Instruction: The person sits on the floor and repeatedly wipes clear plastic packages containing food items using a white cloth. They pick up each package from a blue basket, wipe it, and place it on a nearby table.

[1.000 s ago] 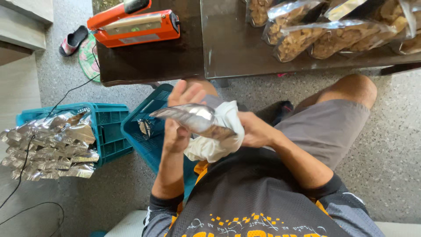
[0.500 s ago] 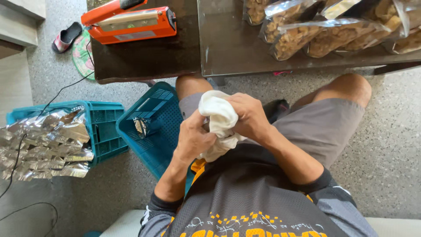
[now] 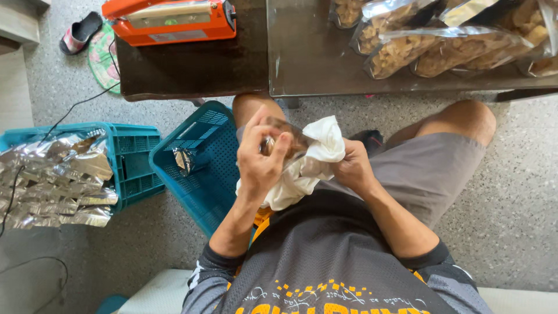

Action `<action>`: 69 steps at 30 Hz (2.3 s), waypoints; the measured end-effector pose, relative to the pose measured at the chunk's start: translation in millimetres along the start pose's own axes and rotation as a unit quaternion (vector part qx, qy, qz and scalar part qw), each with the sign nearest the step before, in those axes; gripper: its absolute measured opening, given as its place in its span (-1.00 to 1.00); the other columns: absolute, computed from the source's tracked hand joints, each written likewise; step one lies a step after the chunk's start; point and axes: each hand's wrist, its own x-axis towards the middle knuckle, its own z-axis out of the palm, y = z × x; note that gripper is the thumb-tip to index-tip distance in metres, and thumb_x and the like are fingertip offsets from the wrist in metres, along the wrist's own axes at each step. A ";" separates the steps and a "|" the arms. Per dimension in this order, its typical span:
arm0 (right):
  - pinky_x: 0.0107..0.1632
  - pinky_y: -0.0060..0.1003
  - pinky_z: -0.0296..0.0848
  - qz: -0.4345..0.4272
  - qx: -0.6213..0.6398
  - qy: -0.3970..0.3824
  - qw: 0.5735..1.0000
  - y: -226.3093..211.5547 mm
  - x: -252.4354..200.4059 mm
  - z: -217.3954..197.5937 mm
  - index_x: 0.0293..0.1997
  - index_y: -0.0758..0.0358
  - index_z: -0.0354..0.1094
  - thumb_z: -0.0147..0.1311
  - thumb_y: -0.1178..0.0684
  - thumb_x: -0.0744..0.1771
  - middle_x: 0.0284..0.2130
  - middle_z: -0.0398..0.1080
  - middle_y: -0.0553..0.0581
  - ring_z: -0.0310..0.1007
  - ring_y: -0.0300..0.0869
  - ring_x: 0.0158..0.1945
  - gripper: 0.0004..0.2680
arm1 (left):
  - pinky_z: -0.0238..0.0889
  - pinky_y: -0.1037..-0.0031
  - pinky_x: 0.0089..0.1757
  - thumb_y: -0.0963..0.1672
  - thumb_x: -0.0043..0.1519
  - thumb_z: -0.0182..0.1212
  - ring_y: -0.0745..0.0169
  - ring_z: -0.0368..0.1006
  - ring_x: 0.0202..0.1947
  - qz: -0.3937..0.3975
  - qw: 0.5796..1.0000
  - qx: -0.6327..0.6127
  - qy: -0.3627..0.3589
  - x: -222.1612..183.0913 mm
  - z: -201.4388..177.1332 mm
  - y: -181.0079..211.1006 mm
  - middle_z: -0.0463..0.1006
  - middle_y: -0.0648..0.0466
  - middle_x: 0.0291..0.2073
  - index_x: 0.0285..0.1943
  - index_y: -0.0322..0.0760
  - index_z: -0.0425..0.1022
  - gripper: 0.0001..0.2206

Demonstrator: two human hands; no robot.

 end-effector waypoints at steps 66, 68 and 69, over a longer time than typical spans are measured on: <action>0.13 -0.29 0.50 0.072 0.127 0.041 0.989 -32.4 20.7 -33.8 0.19 0.40 0.37 0.14 0.23 0.34 0.01 0.51 0.12 0.51 -0.22 0.05 -0.73 | 0.48 0.30 0.10 -0.32 0.09 0.51 0.11 0.51 0.13 -0.178 0.942 -0.255 -0.128 114.1 -17.7 -70.8 0.51 -0.01 0.15 0.32 -0.38 0.22 -0.36; 0.13 -0.29 0.50 0.032 0.010 -0.007 0.999 -33.3 22.7 -36.3 0.19 0.40 0.37 0.15 0.22 0.34 0.02 0.51 0.12 0.51 -0.21 0.06 -0.73 | 0.44 0.28 0.22 -0.35 0.15 0.51 0.13 0.42 0.27 -0.073 0.939 -0.333 -0.043 162.6 29.6 -103.1 0.35 0.05 0.20 0.41 -0.31 0.11 -0.28; 0.13 -0.28 0.50 0.035 0.019 -0.016 0.999 -33.9 23.7 -36.1 0.19 0.40 0.37 0.15 0.22 0.35 0.02 0.50 0.12 0.50 -0.21 0.06 -0.72 | 0.45 0.29 0.20 -0.36 0.20 0.53 0.11 0.46 0.22 -0.043 0.951 -0.305 -0.022 188.5 54.9 -119.5 0.38 0.02 0.17 0.36 -0.31 0.11 -0.33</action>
